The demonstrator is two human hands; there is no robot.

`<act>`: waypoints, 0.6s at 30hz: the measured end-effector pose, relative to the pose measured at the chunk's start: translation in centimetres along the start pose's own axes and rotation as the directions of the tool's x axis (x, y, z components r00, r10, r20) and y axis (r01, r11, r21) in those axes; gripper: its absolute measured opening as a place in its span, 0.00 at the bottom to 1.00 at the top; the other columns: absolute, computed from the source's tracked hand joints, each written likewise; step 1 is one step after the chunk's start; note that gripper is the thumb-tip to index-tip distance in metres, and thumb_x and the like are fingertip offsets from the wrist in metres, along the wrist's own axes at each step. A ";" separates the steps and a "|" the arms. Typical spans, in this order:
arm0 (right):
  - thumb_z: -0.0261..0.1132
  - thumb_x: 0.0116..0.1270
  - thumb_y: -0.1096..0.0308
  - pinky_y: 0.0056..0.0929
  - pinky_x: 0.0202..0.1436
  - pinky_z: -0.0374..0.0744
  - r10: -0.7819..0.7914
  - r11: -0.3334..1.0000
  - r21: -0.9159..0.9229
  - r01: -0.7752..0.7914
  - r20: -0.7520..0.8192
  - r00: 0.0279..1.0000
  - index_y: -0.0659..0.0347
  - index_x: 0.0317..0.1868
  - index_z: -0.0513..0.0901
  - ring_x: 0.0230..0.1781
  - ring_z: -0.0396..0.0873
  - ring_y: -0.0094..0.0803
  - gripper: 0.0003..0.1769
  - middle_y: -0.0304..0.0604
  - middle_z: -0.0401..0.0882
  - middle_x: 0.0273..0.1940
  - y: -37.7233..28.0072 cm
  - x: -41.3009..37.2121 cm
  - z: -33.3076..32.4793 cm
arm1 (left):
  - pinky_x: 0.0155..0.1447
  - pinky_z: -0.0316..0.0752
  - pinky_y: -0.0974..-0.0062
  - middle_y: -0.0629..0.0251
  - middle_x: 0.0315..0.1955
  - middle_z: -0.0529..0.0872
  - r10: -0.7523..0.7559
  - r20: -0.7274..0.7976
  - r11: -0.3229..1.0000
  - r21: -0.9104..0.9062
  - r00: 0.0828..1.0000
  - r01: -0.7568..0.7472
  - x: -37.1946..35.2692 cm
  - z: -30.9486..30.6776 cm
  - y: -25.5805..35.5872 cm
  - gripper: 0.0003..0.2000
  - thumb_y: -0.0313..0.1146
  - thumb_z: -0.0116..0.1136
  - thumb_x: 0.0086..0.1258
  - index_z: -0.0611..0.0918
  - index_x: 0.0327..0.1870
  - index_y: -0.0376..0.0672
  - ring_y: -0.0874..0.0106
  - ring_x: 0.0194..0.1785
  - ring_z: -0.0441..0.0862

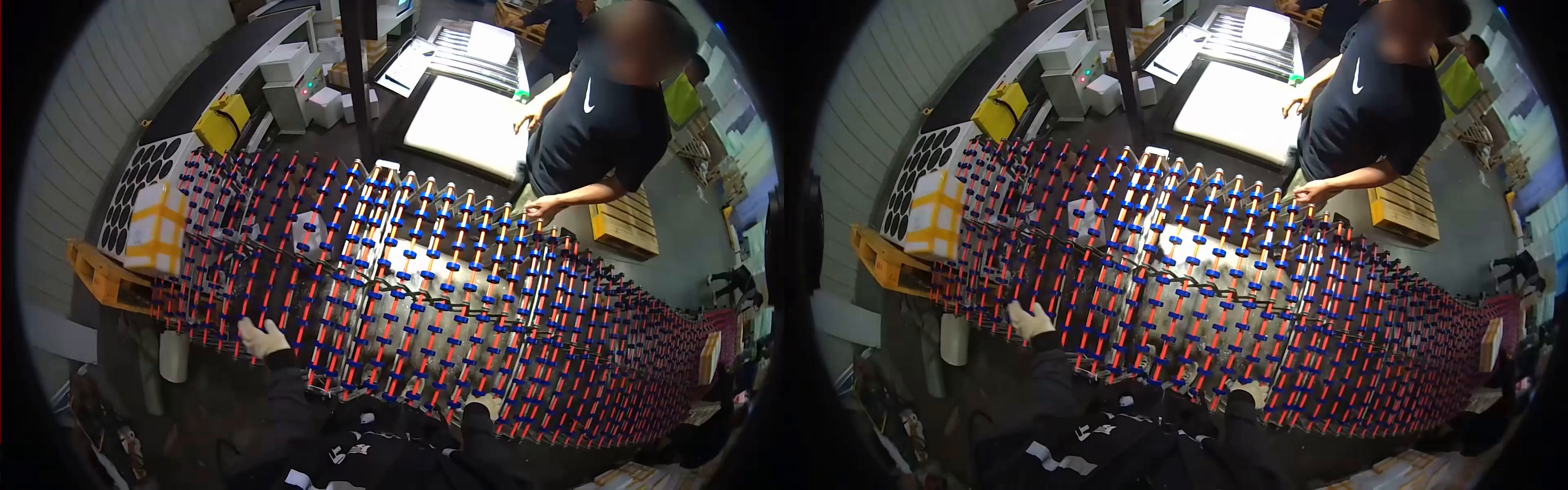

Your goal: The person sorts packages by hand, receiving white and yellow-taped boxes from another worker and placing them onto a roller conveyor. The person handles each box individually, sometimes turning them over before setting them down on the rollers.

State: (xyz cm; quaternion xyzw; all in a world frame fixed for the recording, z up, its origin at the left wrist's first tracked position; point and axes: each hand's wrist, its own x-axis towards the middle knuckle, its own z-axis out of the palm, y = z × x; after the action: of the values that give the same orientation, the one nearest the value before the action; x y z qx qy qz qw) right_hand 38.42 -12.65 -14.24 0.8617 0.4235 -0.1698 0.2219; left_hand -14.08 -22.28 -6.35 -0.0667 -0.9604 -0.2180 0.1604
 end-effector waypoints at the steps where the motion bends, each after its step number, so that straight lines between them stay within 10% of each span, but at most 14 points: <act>1: 0.71 0.62 0.35 0.51 0.64 0.79 0.000 1.000 -0.001 0.000 0.001 1.000 0.51 0.63 0.83 0.68 0.76 0.46 0.37 0.48 0.72 0.68 -0.2 0.0 -0.1 | 0.71 0.73 0.55 0.51 0.72 0.75 -0.045 -0.089 0.999 0.010 0.995 0.046 1.6 0.8 -1.3 0.34 0.43 0.69 0.70 0.72 0.73 0.37 0.52 0.71 0.75; 5: 0.71 0.62 0.35 0.51 0.64 0.79 0.007 1.000 0.004 -0.007 -0.020 1.000 0.52 0.62 0.83 0.67 0.76 0.46 0.37 0.48 0.72 0.68 -0.2 0.3 0.2 | 0.74 0.71 0.55 0.48 0.74 0.72 -0.340 -0.299 0.940 -0.092 0.892 0.328 8.5 1.6 -3.3 0.39 0.59 0.56 0.77 0.68 0.77 0.36 0.52 0.74 0.73; 10: 0.69 0.62 0.34 0.51 0.65 0.79 0.004 0.999 0.055 -0.003 -0.024 1.000 0.52 0.59 0.86 0.67 0.77 0.46 0.35 0.48 0.75 0.65 -0.2 0.3 0.1 | 0.77 0.67 0.55 0.46 0.75 0.71 -0.443 0.073 0.773 -0.473 0.894 0.422 10.3 3.2 0.6 0.44 0.65 0.58 0.74 0.66 0.79 0.38 0.48 0.76 0.70; 11: 0.69 0.61 0.33 0.50 0.64 0.79 0.014 0.998 0.066 -0.011 -0.055 0.998 0.53 0.59 0.86 0.66 0.77 0.45 0.37 0.48 0.76 0.64 -0.1 0.7 0.8 | 0.77 0.66 0.53 0.45 0.75 0.70 -0.373 -0.032 0.901 -0.253 0.927 0.353 9.5 5.0 1.0 0.45 0.65 0.63 0.70 0.66 0.80 0.42 0.47 0.77 0.68; 12: 0.68 0.60 0.32 0.49 0.63 0.79 -0.027 1.000 -0.009 0.026 -0.057 0.998 0.52 0.58 0.87 0.65 0.77 0.45 0.37 0.47 0.76 0.63 0.2 0.9 1.1 | 0.78 0.65 0.51 0.42 0.74 0.70 -0.282 -0.217 0.933 -0.287 0.934 0.215 8.7 9.8 -1.2 0.45 0.61 0.69 0.67 0.67 0.79 0.44 0.46 0.77 0.66; 17: 0.69 0.59 0.32 0.50 0.65 0.78 0.024 0.999 0.044 -0.024 -0.002 1.000 0.50 0.59 0.87 0.66 0.77 0.46 0.37 0.47 0.76 0.63 0.5 0.9 0.3 | 0.74 0.72 0.51 0.42 0.78 0.61 -0.224 0.103 0.861 -0.446 0.969 0.246 0.9 3.2 6.2 0.44 0.36 0.75 0.66 0.62 0.83 0.51 0.46 0.76 0.68; 18: 0.69 0.59 0.32 0.50 0.65 0.78 0.049 0.997 0.064 -0.049 -0.004 0.999 0.50 0.59 0.87 0.66 0.77 0.46 0.37 0.47 0.76 0.63 0.8 1.0 -0.3 | 0.73 0.73 0.54 0.43 0.78 0.63 -0.215 0.222 0.686 -0.659 0.951 0.309 0.5 2.7 6.7 0.43 0.28 0.73 0.67 0.63 0.83 0.52 0.48 0.74 0.70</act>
State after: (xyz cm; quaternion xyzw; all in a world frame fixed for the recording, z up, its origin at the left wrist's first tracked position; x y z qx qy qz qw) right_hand 39.62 -12.29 -14.28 0.8790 0.3972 -0.1754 0.1970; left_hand -14.01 -15.01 -5.82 0.0031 -0.8187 -0.5734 0.0300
